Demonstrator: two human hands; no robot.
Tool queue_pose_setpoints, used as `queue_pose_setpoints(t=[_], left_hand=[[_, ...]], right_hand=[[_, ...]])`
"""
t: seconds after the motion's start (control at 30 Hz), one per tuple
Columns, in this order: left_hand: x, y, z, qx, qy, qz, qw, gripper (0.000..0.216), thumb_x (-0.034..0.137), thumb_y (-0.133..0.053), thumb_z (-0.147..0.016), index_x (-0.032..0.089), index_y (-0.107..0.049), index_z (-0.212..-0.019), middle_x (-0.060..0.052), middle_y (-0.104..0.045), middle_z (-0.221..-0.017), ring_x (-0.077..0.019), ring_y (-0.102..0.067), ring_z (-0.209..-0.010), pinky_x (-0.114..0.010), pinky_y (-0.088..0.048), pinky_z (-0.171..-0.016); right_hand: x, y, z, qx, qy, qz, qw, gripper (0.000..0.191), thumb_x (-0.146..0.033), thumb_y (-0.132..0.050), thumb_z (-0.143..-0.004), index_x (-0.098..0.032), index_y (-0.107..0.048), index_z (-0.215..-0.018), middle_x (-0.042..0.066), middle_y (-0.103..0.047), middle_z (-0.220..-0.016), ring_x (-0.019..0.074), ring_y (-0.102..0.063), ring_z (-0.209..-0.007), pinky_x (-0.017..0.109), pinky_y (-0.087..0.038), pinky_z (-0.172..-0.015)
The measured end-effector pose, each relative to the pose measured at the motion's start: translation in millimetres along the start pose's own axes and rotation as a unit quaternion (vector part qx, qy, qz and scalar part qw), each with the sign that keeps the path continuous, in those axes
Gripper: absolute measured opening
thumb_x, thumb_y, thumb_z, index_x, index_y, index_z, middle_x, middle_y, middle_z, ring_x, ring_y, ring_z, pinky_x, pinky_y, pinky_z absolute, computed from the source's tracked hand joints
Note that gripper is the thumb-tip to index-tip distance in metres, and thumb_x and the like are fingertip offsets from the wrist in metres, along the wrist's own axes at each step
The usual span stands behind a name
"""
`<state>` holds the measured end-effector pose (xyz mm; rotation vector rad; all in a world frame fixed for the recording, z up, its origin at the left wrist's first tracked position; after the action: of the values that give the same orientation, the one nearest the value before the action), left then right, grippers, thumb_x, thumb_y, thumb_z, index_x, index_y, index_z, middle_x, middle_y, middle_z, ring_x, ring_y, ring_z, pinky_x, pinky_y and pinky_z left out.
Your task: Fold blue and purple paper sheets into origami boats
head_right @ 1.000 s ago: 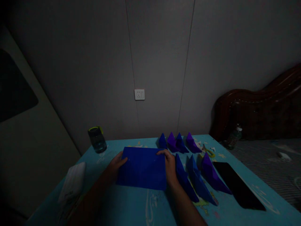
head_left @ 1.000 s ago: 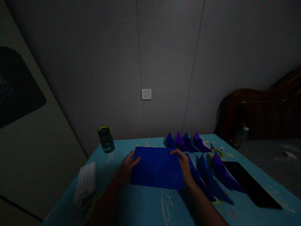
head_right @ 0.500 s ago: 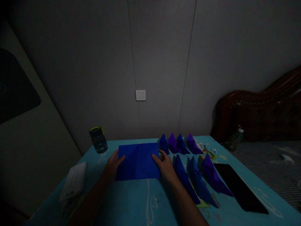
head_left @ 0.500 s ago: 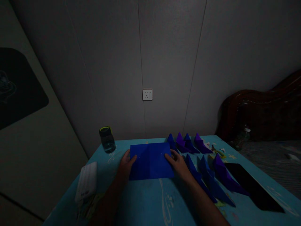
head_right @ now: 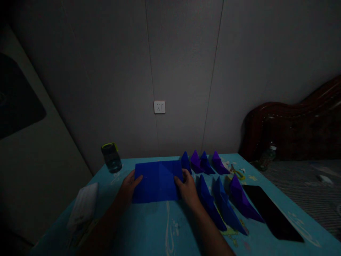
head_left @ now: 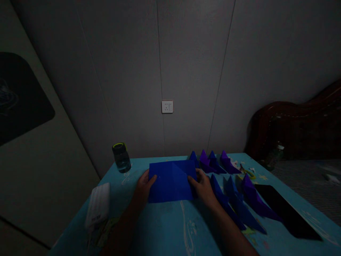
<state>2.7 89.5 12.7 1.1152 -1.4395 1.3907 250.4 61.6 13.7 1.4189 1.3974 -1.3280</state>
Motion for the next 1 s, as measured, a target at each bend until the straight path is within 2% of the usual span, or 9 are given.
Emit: queue_pose_setpoints(t=[0.13,0.27,0.37,0.53,0.67,0.83,0.93,1.0], left_hand=[[4,-5,4,-0.023,0.000,0.007,1.000,0.056,0.039,-0.077,-0.069,0.016,-0.064,-0.118,-0.011,-0.072,-0.115,-0.0323,-0.067,-0.107,-0.046,-0.050,-0.096],[7,-9,9,-0.046,-0.011,0.002,0.999,0.059,0.038,-0.075,-0.073,0.019,-0.060,-0.127,-0.010,-0.067,-0.126,-0.0319,-0.060,-0.118,-0.046,-0.046,-0.102],[4,-8,9,-0.038,-0.008,-0.003,0.999,0.063,0.037,-0.077,-0.071,0.019,-0.059,-0.128,-0.011,-0.064,-0.130,-0.0324,-0.056,-0.124,-0.045,-0.044,-0.105],[-2,-6,7,-0.024,0.007,0.000,1.000,0.072,0.039,-0.078,-0.069,0.017,-0.053,-0.133,-0.013,-0.065,-0.128,-0.0335,-0.057,-0.123,-0.047,-0.043,-0.105],[-4,-6,7,-0.035,-0.002,-0.002,0.999,0.065,0.040,-0.078,-0.069,0.016,-0.059,-0.127,-0.013,-0.064,-0.130,-0.0324,-0.056,-0.123,-0.044,-0.043,-0.105],[-4,-5,5,-0.070,-0.019,-0.017,0.997,0.054,0.041,-0.074,-0.074,0.017,-0.065,-0.122,-0.012,-0.063,-0.131,-0.0329,-0.054,-0.125,-0.048,-0.040,-0.108],[0,-5,5,-0.091,-0.040,-0.058,0.993,0.045,0.040,-0.069,-0.078,0.019,-0.069,-0.118,-0.010,-0.063,-0.132,-0.0316,-0.053,-0.127,-0.048,-0.035,-0.112],[2,-4,6,-0.088,-0.040,-0.075,0.993,0.044,0.039,-0.068,-0.078,0.019,-0.069,-0.116,-0.009,-0.065,-0.129,-0.0315,-0.054,-0.126,-0.049,-0.034,-0.112]], right_hand=[[-1,1,-1,0.012,0.005,-0.007,1.000,0.035,-0.038,-0.075,-0.070,-0.021,-0.060,-0.097,0.008,-0.071,-0.103,0.0277,-0.065,-0.100,0.039,-0.050,-0.086],[-2,3,-2,0.030,-0.006,-0.017,0.999,0.038,-0.043,-0.073,-0.071,-0.022,-0.058,-0.099,0.007,-0.070,-0.102,0.0271,-0.067,-0.094,0.040,-0.051,-0.084],[-3,4,-1,0.042,-0.015,-0.018,0.999,0.037,-0.043,-0.072,-0.073,-0.022,-0.057,-0.100,0.006,-0.070,-0.098,0.0267,-0.067,-0.090,0.041,-0.052,-0.083],[-5,3,1,0.057,-0.016,-0.008,0.998,0.035,-0.042,-0.072,-0.073,-0.024,-0.057,-0.098,0.006,-0.069,-0.100,0.0277,-0.066,-0.095,0.040,-0.052,-0.084],[-2,5,0,0.070,-0.021,0.001,0.997,0.043,-0.045,-0.072,-0.071,-0.024,-0.057,-0.106,0.009,-0.067,-0.110,0.0306,-0.062,-0.107,0.043,-0.050,-0.090],[6,8,-1,0.092,-0.006,0.031,0.995,0.060,-0.047,-0.070,-0.072,-0.024,-0.056,-0.124,0.011,-0.059,-0.131,0.0317,-0.051,-0.124,0.047,-0.042,-0.102],[4,9,-1,0.088,0.008,0.058,0.994,0.052,-0.047,-0.067,-0.075,-0.022,-0.063,-0.121,0.012,-0.061,-0.129,0.0321,-0.053,-0.122,0.049,-0.040,-0.103],[-3,5,1,0.051,0.042,0.073,0.995,0.041,-0.043,-0.064,-0.079,-0.022,-0.069,-0.114,0.010,-0.064,-0.125,0.0301,-0.056,-0.118,0.048,-0.039,-0.104]])
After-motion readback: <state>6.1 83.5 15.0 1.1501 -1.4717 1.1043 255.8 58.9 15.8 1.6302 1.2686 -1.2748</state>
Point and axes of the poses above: each hand's wrist, its own z-axis away from the middle knuckle, its own y-axis out of the back of the hand, x = y × z, the point moved 4 cm from there along -z, towards the middle knuckle
